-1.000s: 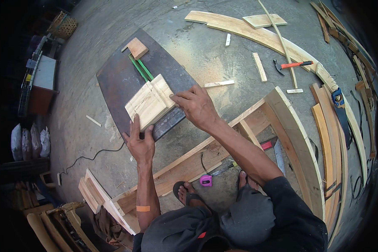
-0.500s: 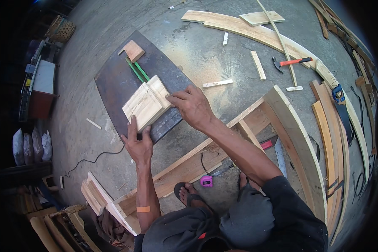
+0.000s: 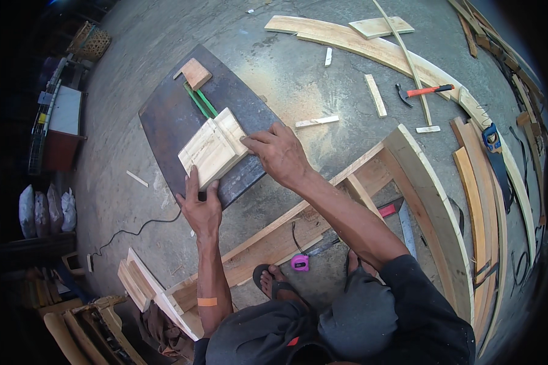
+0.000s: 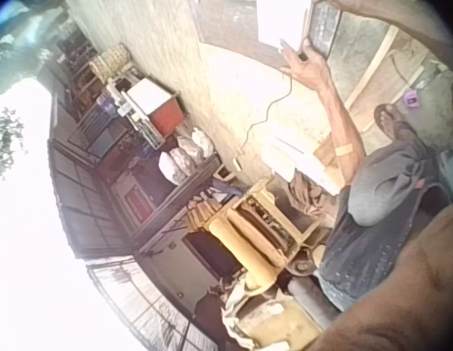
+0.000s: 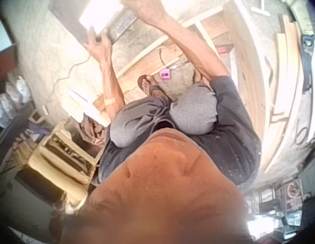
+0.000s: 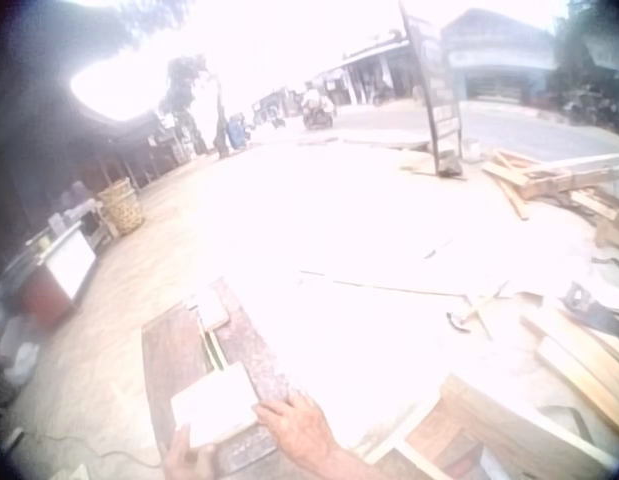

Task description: The person assembles a wooden furniture frame by positioning small wooden pieces and securing them with nails. They use a hammer to drive nails into the joints and a tape measure to check dimensions during the process.

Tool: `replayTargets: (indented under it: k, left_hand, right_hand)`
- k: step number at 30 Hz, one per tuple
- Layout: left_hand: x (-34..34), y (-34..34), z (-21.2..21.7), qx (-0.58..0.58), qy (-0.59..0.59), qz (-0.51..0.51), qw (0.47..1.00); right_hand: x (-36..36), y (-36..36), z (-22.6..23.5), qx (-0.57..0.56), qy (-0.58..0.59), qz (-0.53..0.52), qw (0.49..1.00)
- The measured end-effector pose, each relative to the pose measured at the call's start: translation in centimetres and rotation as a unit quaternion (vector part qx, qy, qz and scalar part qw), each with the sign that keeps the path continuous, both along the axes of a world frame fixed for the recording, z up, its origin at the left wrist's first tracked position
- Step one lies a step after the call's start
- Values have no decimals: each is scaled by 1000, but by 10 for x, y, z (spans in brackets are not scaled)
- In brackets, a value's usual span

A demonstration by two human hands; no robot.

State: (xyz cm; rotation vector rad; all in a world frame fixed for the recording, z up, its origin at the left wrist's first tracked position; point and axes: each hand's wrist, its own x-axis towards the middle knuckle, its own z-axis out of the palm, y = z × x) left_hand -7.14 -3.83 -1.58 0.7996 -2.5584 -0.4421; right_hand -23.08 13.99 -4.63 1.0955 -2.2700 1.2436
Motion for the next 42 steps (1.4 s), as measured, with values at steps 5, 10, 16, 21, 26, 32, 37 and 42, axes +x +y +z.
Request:
replayTargets:
  k: [5, 10, 16, 21, 26, 32, 37, 42]
  left_hand:
    - [-3, -1, 1, 1, -2, 2, 1000]
    - [-3, -2, 4, 21, -8, -1, 1000]
    - [-5, -5, 6, 12, -11, 0, 1000]
    - [-5, -7, 6, 9, -13, 5, 1000]
    - [-6, -7, 5, 7, -15, 5, 1000]
    - [-8, -9, 3, 15, -12, 1, 1000]
    - [-8, -12, 4, 15, -16, 7, 1000]
    - [-10, -13, 5, 19, -17, 6, 1000]
  right_hand:
    - [-2, 0, 1, 4, 1, 2, 1000]
    - [-3, -3, 3, -3, 7, 2, 1000]
    - [-4, -8, 5, -8, 6, -5, 1000]
    - [-4, -9, 6, -8, 16, -8, 1000]
    - [-6, -10, 4, -8, 14, -7, 1000]
    - [-6, -8, 6, 37, -1, 0, 999]
    - [-6, -10, 8, 37, -4, 2, 999]
    - [-7, -12, 11, 37, 4, -3, 999]
